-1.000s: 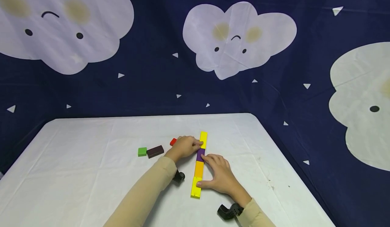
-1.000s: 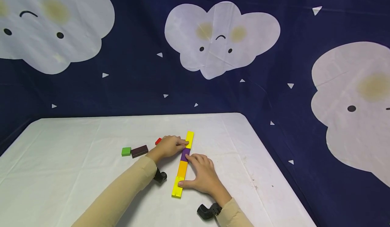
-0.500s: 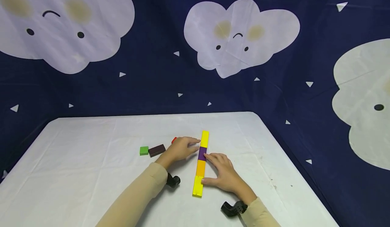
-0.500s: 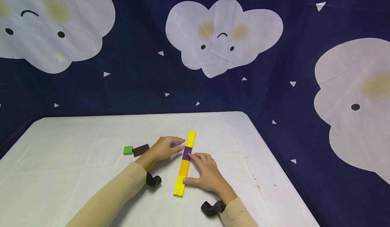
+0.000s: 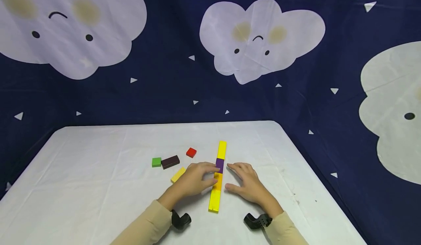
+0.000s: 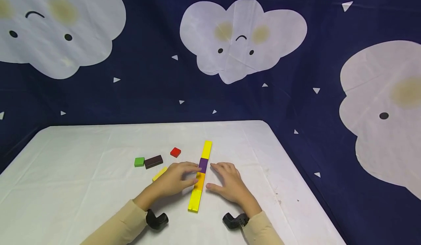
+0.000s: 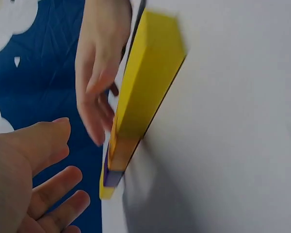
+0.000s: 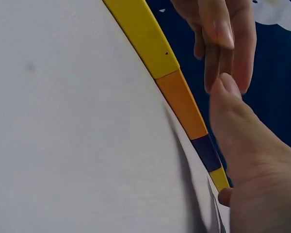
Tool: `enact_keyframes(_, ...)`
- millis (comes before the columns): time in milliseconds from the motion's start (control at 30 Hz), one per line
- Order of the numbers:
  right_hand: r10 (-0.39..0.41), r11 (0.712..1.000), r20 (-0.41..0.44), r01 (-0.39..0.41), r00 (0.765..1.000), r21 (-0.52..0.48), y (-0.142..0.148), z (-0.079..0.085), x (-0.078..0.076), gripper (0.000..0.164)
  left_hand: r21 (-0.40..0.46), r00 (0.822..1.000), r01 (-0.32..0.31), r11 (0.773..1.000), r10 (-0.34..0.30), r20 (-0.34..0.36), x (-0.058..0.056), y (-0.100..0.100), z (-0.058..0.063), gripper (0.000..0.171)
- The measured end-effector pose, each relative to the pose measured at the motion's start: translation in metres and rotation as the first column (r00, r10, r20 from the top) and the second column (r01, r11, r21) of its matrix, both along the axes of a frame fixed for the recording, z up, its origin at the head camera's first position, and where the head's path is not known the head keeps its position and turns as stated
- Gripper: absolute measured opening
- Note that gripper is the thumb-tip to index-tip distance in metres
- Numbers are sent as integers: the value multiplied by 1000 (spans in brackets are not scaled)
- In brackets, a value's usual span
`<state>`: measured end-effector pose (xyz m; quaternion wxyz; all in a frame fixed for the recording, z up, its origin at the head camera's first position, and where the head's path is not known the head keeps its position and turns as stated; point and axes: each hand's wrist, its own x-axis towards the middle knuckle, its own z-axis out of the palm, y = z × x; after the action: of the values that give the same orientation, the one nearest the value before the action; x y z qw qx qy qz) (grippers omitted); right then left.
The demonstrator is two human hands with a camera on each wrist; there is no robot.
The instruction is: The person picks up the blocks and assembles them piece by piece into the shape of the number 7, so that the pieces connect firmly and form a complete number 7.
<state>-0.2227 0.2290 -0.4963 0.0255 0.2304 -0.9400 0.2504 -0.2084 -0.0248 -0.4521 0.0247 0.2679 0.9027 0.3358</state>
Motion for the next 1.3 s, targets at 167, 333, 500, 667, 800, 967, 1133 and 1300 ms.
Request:
enact_keyframes(167,-12,1000,-21,12,1000,-29,0,3,-5,68,-63,996,29,998,-34,-81,26,-1,1,37)
enact_keyframes(333,-15,999,-28,13,1000,-45,-1,7,-9,65,-98,992,51,994,-61,-111,44,0,-3,38)
enact_keyframes(500,2,999,-36,-3,999,-53,-5,10,-17,65,-147,987,84,986,-103,-123,54,0,-8,39)
enact_keyframes(667,25,997,-6,-25,1000,-75,-12,17,-27,63,-120,990,127,985,-133,-48,61,-1,-15,36)
enact_keyframes(800,35,997,31,-33,999,-66,-21,26,-37,61,-85,986,156,984,-160,-42,64,-2,-19,31)
enact_keyframes(967,64,997,75,-60,995,-47,-36,37,-50,59,-68,976,189,980,-195,-97,65,-2,-26,25)
enact_keyframes(1133,120,993,96,-119,988,-10,-56,48,-61,60,-51,963,205,977,-211,-165,66,-3,-32,24)
enact_keyframes(1300,189,981,112,-192,976,17,-76,56,-71,60,-39,955,215,976,-218,-199,65,-5,-34,25)
